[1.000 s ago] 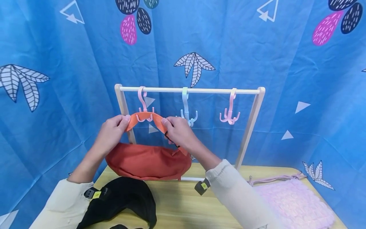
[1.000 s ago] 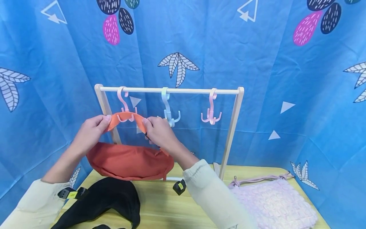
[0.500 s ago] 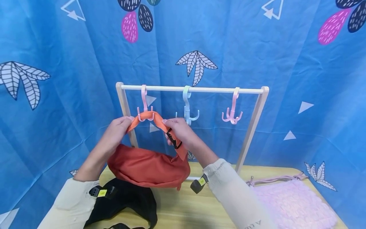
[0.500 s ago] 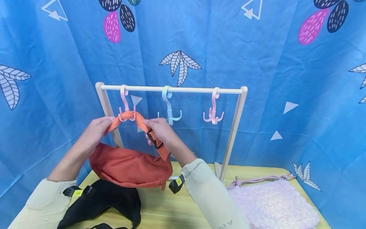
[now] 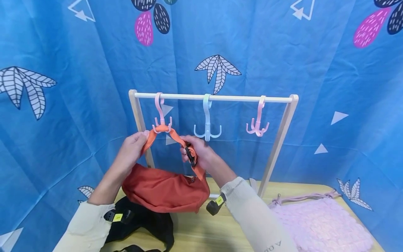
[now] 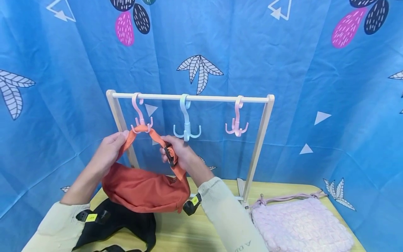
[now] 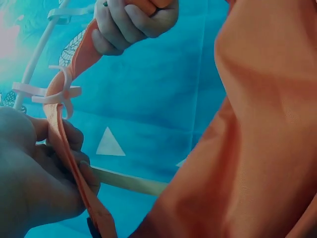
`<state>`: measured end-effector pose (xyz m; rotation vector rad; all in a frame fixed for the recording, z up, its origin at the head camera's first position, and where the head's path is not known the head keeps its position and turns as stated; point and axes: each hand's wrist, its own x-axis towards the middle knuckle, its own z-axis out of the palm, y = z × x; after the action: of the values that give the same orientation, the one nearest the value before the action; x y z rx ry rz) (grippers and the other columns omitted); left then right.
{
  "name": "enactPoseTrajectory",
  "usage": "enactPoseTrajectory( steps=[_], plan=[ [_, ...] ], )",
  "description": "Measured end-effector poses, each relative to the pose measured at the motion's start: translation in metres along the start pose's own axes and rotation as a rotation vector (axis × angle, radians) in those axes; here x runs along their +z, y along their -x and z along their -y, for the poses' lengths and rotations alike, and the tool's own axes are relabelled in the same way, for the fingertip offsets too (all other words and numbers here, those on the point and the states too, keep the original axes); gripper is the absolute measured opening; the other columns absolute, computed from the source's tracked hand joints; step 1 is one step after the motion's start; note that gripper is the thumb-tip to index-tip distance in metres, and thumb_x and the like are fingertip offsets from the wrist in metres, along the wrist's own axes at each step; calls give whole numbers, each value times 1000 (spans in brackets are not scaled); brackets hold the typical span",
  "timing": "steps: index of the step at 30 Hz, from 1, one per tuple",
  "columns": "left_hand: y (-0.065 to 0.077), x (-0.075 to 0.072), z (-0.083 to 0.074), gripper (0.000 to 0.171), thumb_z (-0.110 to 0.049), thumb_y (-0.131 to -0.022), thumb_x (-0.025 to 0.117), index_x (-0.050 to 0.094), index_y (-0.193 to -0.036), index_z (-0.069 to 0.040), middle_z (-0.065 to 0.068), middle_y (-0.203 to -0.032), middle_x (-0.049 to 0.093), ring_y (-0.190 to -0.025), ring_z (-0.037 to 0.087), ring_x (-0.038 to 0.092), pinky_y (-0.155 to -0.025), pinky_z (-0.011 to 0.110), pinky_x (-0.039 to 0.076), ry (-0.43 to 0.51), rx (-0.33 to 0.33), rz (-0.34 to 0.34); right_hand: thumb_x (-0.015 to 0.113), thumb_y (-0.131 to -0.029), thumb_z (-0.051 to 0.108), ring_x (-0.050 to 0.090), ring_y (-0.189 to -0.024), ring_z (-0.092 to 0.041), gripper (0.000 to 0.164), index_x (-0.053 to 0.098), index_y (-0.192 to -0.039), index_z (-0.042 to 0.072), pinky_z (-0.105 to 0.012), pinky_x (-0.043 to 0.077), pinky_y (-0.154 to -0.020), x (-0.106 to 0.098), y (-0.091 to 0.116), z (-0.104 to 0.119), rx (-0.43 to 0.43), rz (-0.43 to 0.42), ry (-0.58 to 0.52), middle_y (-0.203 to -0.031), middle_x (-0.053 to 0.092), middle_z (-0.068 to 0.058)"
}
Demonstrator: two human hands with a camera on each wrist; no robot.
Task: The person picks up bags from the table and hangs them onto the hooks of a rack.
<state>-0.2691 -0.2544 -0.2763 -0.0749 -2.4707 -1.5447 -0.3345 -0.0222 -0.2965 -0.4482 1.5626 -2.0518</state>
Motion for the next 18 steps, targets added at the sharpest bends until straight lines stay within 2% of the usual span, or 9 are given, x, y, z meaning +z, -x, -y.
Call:
enactPoseTrajectory(
  steps=[3,6,12,18],
  plan=[
    [0,4,4,56,-58,-107,42,59,-107,-5,2,-78,46,-69,17,44,-59,28,39,24,-8,-26,49,-108,32,56,-53,-12,24,58,-99,11,-26,52,-61,0,-1,-5,-39,-15,42,-62,55,1],
    [-1,8,10,56,-57,-106,44,62,-115,-5,2,-79,48,-72,18,46,-60,27,40,40,-11,-60,55,-106,32,58,-61,-14,26,64,-100,8,-28,55,-65,-1,-2,-10,-81,-74,86,-67,59,-1],
    [1,14,24,50,-45,-109,48,62,-136,-6,3,-92,51,-88,19,50,-69,26,45,51,-32,-118,64,-103,34,56,-66,-16,29,70,-95,7,-27,49,-63,-6,1,-18,-136,-221,173,-73,60,-2],
    [4,18,38,48,-41,-107,54,64,-138,-6,1,-93,61,-89,17,55,-69,22,52,42,-49,-141,64,-102,44,54,-70,-15,37,69,-84,12,-27,47,-62,-13,4,-27,-201,-281,291,-73,56,1]
  ],
)
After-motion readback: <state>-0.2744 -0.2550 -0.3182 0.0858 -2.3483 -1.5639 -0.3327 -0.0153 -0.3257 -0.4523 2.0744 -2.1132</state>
